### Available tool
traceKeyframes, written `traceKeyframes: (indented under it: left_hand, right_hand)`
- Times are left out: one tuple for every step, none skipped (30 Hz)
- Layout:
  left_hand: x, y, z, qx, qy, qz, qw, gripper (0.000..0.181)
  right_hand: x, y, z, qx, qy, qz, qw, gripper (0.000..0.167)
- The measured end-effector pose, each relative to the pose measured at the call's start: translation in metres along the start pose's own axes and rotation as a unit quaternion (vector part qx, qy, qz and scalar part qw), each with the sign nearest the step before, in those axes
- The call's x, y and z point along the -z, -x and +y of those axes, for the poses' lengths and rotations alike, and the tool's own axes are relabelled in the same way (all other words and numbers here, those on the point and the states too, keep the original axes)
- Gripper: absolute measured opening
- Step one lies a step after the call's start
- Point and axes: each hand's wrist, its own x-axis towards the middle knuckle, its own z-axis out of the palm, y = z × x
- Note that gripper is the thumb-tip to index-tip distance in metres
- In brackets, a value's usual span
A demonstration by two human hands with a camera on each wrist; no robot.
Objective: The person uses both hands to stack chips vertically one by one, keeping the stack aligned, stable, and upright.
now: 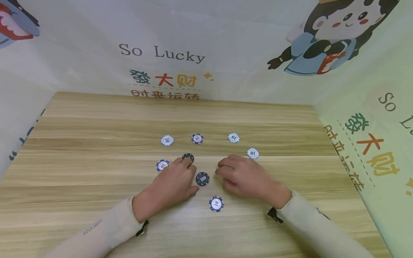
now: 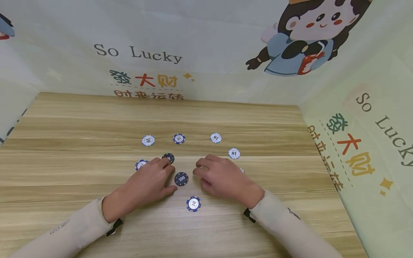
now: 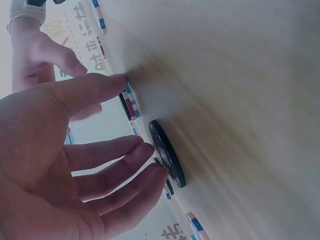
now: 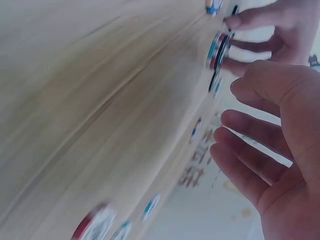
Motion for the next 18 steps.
traceKeyframes:
  left_hand:
    - [0.000, 0.000, 0.000, -0.002, 0.002, 0.003, 1.0000, 0.051]
    - [0.000, 0.000, 0.000, -0.005, 0.004, 0.006, 1.0000, 0.050]
    - [-0.001, 0.000, 0.000, -0.008, 0.005, 0.009, 0.9999, 0.049]
    - [-0.001, -0.001, 0.001, -0.011, 0.008, 0.012, 0.9998, 0.048]
    - [-0.001, -0.001, 0.001, -0.014, 0.009, 0.015, 0.9997, 0.047]
    - [-0.002, -0.002, 0.001, -0.016, 0.012, 0.017, 0.9997, 0.046]
    - [-0.002, -0.003, 0.002, -0.017, 0.015, 0.018, 0.9996, 0.045]
    - [-0.002, -0.003, 0.002, -0.018, 0.017, 0.019, 0.9995, 0.045]
    - [-0.002, -0.004, 0.002, -0.018, 0.020, 0.019, 0.9995, 0.045]
    - [-0.002, -0.005, 0.003, -0.019, 0.023, 0.019, 0.9994, 0.044]
    - [-0.002, -0.005, 0.003, -0.019, 0.026, 0.019, 0.9993, 0.044]
    - [-0.002, -0.006, 0.003, -0.018, 0.028, 0.020, 0.9992, 0.043]
    - [-0.002, -0.006, 0.004, -0.018, 0.031, 0.020, 0.9992, 0.043]
    - [-0.002, -0.006, 0.004, -0.019, 0.033, 0.020, 0.9991, 0.043]
    - [-0.002, -0.007, 0.005, -0.020, 0.036, 0.020, 0.9990, 0.043]
    - [-0.002, -0.007, 0.005, -0.020, 0.038, 0.019, 0.9989, 0.044]
    - [-0.002, -0.008, 0.006, -0.021, 0.041, 0.018, 0.9988, 0.044]
    - [-0.002, -0.008, 0.006, -0.022, 0.045, 0.017, 0.9986, 0.045]
  right_hand:
    - [0.002, 0.005, 0.002, -0.005, 0.002, 0.003, 1.0000, 0.025]
    - [0.003, 0.010, 0.004, -0.010, 0.005, 0.007, 0.9999, 0.025]
    - [0.004, 0.014, 0.007, -0.014, 0.008, 0.009, 0.9998, 0.025]
    - [0.006, 0.019, 0.009, -0.018, 0.012, 0.011, 0.9997, 0.025]
    - [0.007, 0.024, 0.011, -0.023, 0.014, 0.012, 0.9996, 0.025]
    - [0.008, 0.029, 0.013, -0.028, 0.016, 0.012, 0.9994, 0.026]
    - [0.009, 0.034, 0.015, -0.034, 0.018, 0.012, 0.9992, 0.027]
    - [0.010, 0.038, 0.016, -0.040, 0.018, 0.010, 0.9990, 0.028]
    - [0.011, 0.042, 0.018, -0.047, 0.017, 0.008, 0.9987, 0.029]
    - [0.012, 0.046, 0.019, -0.055, 0.014, 0.005, 0.9984, 0.030]
    - [0.012, 0.049, 0.021, -0.061, 0.011, 0.001, 0.9981, 0.031]
    - [0.013, 0.051, 0.022, -0.067, 0.009, -0.003, 0.9977, 0.032]
    - [0.013, 0.054, 0.023, -0.073, 0.006, -0.006, 0.9973, 0.032]
    - [0.014, 0.056, 0.024, -0.077, 0.003, -0.010, 0.9970, 0.032]
    - [0.014, 0.058, 0.025, -0.082, 0.002, -0.014, 0.9966, 0.032]
    - [0.015, 0.060, 0.026, -0.086, 0.001, -0.018, 0.9962, 0.032]
    - [0.015, 0.062, 0.027, -0.089, 0.001, -0.021, 0.9958, 0.032]
    - [0.016, 0.064, 0.028, -0.094, 0.000, -0.024, 0.9953, 0.033]
